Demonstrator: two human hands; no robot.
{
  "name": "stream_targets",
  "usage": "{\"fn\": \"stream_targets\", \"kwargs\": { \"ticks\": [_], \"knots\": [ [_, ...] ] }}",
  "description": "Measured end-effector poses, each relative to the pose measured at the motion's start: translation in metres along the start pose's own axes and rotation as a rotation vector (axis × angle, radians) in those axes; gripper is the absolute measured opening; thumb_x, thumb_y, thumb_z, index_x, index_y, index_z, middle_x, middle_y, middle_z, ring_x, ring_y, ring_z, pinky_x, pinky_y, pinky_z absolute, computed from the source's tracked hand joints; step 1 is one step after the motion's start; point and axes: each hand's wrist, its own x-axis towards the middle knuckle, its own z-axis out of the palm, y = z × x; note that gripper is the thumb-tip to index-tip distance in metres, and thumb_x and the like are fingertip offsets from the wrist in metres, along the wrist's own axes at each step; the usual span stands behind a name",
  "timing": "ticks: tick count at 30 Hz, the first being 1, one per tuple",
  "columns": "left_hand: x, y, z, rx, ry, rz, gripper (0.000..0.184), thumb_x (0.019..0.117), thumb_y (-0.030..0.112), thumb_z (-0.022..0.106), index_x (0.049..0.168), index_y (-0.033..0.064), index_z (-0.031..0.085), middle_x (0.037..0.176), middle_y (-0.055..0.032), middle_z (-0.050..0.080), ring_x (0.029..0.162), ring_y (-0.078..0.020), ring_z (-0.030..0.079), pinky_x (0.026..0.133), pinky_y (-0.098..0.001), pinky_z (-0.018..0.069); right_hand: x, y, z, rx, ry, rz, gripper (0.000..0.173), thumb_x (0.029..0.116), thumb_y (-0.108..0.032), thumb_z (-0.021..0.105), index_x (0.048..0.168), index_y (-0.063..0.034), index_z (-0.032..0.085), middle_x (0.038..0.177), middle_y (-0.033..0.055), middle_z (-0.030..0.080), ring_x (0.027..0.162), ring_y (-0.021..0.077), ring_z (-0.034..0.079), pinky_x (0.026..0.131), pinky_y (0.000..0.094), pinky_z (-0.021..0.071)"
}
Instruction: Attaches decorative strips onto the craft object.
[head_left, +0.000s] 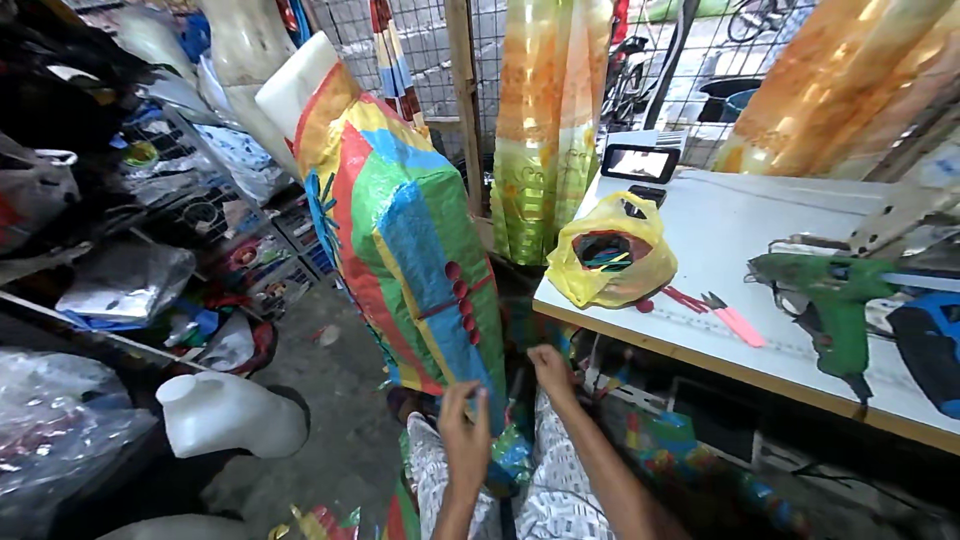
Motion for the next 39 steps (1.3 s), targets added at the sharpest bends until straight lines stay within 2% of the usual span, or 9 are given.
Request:
{"fn": "stream_targets", "kwargs": {
  "ticks": [2,5,10,13,16,21,28,33,39],
  "knots": [
    [-0.011,-0.001,0.020,0.066,-0.101,0.088,0.018,0.0944,0.010,0.066,0.104,-0.0020,0.076,0.109,-0.0181,0.071,0.099,-0.0246,0.070,0.087,-0.0377,0.0589,-0.026,0.046,-0.022,-0.094,-0.033,0.083,0.028,0.1047,-0.010,0.054,0.115,0.0139,0.064,0.116,0.0304,0.064,0.108,0.0369,0.063,0.098,0.0502,0.0489],
    [0.001,0.003,0.042,0.182,-0.021,0.141,0.017,0.0936,0.010,0.069,0.104,-0.0002,0.078,0.086,-0.0141,0.070,0.070,-0.0214,0.068,0.065,-0.0356,0.0593,-0.070,0.082,-0.042,-0.184,-0.140,0.213,0.029,0.1069,-0.014,0.051,0.111,0.0108,0.067,0.099,0.0226,0.067,0.086,0.0271,0.064,0.084,0.0441,0.0532],
    [0.033,0.015,0.052,0.116,0.059,0.068,0.021,0.0987,0.015,0.064,0.103,0.0004,0.077,0.079,-0.0089,0.071,0.062,-0.0121,0.065,0.062,-0.0283,0.0559,-0.076,0.029,-0.045,-0.140,-0.040,0.078,0.041,0.1040,-0.028,0.060,0.077,0.0031,0.064,0.067,0.0041,0.055,0.061,0.0109,0.049,0.063,0.0330,0.0445],
    [0.016,0.013,0.052,0.017,0.050,0.003,0.020,0.0981,0.012,0.063,0.101,-0.0019,0.076,0.085,-0.0106,0.073,0.069,-0.0101,0.068,0.067,-0.0256,0.0580,-0.053,-0.035,-0.030,0.053,-0.042,-0.190,0.020,0.1004,-0.012,0.062,0.101,0.0056,0.071,0.089,0.0102,0.070,0.079,0.0121,0.066,0.077,0.0307,0.0559],
    [-0.012,0.003,0.043,-0.002,0.071,-0.070,0.020,0.0979,0.012,0.063,0.100,-0.0031,0.076,0.083,-0.0103,0.073,0.067,-0.0084,0.066,0.066,-0.0242,0.0566,-0.033,-0.082,-0.010,0.112,-0.102,-0.314,0.024,0.1017,-0.004,0.056,0.119,0.0061,0.070,0.112,0.0171,0.074,0.095,0.0165,0.074,0.089,0.0312,0.0594],
    [-0.047,-0.017,0.010,0.007,0.107,-0.198,0.020,0.0975,0.012,0.062,0.099,-0.0037,0.075,0.081,-0.0079,0.071,0.064,-0.0027,0.063,0.064,-0.0192,0.0544,-0.015,-0.116,0.023,0.174,0.073,-0.180,0.018,0.0922,-0.015,0.077,0.090,0.0021,0.072,0.071,0.0038,0.069,0.057,0.0056,0.060,0.058,0.0221,0.0514],
    [-0.054,-0.028,-0.015,-0.018,0.151,-0.254,0.019,0.0978,0.011,0.062,0.098,-0.0028,0.075,0.080,-0.0041,0.071,0.064,0.0024,0.061,0.063,-0.0148,0.0524,0.005,-0.121,0.055,0.249,0.092,-0.137,0.012,0.0930,-0.008,0.074,0.098,0.0029,0.071,0.077,0.0068,0.069,0.063,0.0078,0.059,0.061,0.0245,0.0496],
    [-0.048,-0.021,-0.023,-0.019,0.154,-0.235,0.019,0.0974,0.011,0.063,0.098,-0.0037,0.075,0.082,-0.0062,0.072,0.065,0.0006,0.062,0.065,-0.0160,0.0534,0.010,-0.124,0.061,0.205,0.033,-0.175,0.017,0.1033,-0.009,0.058,0.109,0.0068,0.063,0.083,0.0094,0.061,0.068,0.0104,0.055,0.065,0.0263,0.0475],
    [-0.020,-0.003,-0.018,-0.094,0.107,-0.110,0.019,0.0977,0.013,0.062,0.100,0.0002,0.077,0.084,-0.0031,0.070,0.069,0.0008,0.063,0.066,-0.0146,0.0541,-0.003,-0.132,-0.035,0.349,0.153,-0.323,0.023,0.1048,-0.006,0.045,0.121,0.0083,0.053,0.091,0.0065,0.060,0.075,0.0102,0.059,0.073,0.0297,0.0540]
  ]
}}
